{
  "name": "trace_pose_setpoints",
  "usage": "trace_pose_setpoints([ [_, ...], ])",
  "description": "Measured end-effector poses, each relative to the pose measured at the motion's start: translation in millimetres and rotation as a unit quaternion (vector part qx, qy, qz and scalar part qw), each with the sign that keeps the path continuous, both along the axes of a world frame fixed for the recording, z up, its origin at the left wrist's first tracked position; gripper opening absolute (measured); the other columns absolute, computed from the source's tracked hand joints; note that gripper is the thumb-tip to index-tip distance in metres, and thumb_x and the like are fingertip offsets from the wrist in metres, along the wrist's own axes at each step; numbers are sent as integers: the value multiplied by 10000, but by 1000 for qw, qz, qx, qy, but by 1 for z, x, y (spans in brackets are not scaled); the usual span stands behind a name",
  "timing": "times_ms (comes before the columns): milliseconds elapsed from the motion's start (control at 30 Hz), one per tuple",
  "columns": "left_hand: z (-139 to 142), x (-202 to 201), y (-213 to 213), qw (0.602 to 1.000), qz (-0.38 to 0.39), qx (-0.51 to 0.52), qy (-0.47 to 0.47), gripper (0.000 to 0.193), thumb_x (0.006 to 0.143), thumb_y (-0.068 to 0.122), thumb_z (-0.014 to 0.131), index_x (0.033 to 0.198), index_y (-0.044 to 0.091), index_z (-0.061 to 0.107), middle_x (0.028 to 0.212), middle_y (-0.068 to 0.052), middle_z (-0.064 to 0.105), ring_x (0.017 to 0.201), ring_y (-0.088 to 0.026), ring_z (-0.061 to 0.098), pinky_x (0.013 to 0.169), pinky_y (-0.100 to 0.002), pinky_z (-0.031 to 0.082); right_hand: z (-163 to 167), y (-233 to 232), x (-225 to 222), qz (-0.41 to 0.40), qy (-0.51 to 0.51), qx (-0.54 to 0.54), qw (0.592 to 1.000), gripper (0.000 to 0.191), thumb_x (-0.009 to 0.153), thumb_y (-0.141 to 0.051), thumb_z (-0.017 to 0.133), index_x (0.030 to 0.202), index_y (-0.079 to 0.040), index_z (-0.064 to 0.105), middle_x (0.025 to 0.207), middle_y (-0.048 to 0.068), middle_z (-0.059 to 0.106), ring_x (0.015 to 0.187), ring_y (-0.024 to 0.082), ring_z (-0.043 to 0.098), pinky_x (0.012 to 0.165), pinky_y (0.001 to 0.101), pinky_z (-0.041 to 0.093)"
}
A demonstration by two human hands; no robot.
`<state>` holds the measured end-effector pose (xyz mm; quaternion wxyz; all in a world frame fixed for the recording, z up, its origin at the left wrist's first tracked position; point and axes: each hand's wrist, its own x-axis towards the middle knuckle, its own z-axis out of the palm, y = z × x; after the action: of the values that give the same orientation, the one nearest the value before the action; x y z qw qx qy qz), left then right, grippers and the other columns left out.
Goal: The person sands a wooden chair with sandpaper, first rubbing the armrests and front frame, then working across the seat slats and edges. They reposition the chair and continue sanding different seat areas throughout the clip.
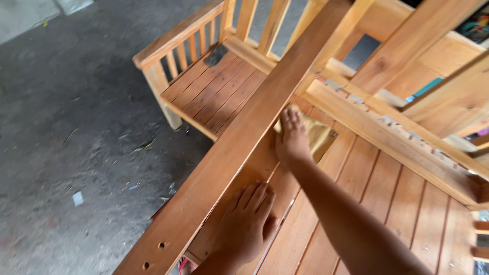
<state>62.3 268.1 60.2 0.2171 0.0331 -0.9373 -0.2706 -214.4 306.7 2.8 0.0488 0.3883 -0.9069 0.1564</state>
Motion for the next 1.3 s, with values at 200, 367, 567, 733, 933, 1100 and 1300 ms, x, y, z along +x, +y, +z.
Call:
trace_pose_setpoints([
  [200, -4, -2, 2, 1000, 14, 10, 4, 485, 932, 276, 625, 1317, -14, 577, 1423, -223, 556, 1377, -369, 472, 1156, -518, 328, 8, -17, -5, -39, -37, -37, 998, 473, 1041, -160, 425, 1474, 24, 471, 1635, 216, 333, 1548, 369, 228, 1271, 484, 175],
  [367, -9, 10, -4, 999, -9, 39, -30, 318, 950, 236, 625, 1183, 20, 621, 1366, -175, 600, 1370, -349, 504, 1140, -506, 382, 15, -23, 34, 38, 44, 155, 986, 567, 940, -178, 503, 1461, 46, 486, 1570, 250, 378, 1511, 423, 264, 1253, 522, 177],
  [567, -12, 61, -3, 999, -17, 33, 33, 427, 918, 165, 629, 1282, -60, 608, 1381, -245, 589, 1324, -418, 521, 1082, -524, 411, 17, -30, 120, 28, 44, 221, 974, 595, 857, -242, 549, 1381, 39, 544, 1594, 255, 327, 1508, 425, 227, 1221, 521, 155],
  [733, -24, 96, -13, 993, -97, 36, 61, 414, 906, 121, 654, 1274, -66, 616, 1285, -267, 620, 1253, -442, 571, 1124, -555, 400, 30, -26, 206, 22, -72, 153, 985, 529, 944, -157, 486, 1437, 35, 488, 1626, 224, 311, 1564, 386, 152, 1272, 499, 118],
  [933, -38, 104, -16, 985, -155, 54, 52, 407, 887, 103, 679, 1256, -58, 624, 1224, -269, 618, 1212, -441, 592, 1137, -585, 370, 36, -29, 230, -6, -108, 120, 987, 614, 973, -178, 459, 1539, 5, 305, 1637, 233, 216, 1552, 382, 69, 1242, 480, 80],
  [1100, -41, 101, -17, 987, -158, 17, 38, 440, 898, 145, 631, 1277, -76, 606, 1313, -289, 577, 1285, -456, 541, 1154, -577, 358, 33, -45, 206, -38, -116, 255, 959, 754, 981, -335, 506, 1569, 30, 205, 1661, 264, 79, 1555, 399, -18, 1246, 474, 43],
  [1300, -65, 102, -13, 988, -138, -45, 58, 506, 957, 243, 558, 1354, -68, 581, 1433, -262, 560, 1401, -407, 493, 1193, -554, 320, 31, -50, 110, -52, -75, 221, 971, 724, 960, -351, 542, 1572, -63, 286, 1676, 173, 152, 1553, 369, 51, 1242, 463, 104],
])
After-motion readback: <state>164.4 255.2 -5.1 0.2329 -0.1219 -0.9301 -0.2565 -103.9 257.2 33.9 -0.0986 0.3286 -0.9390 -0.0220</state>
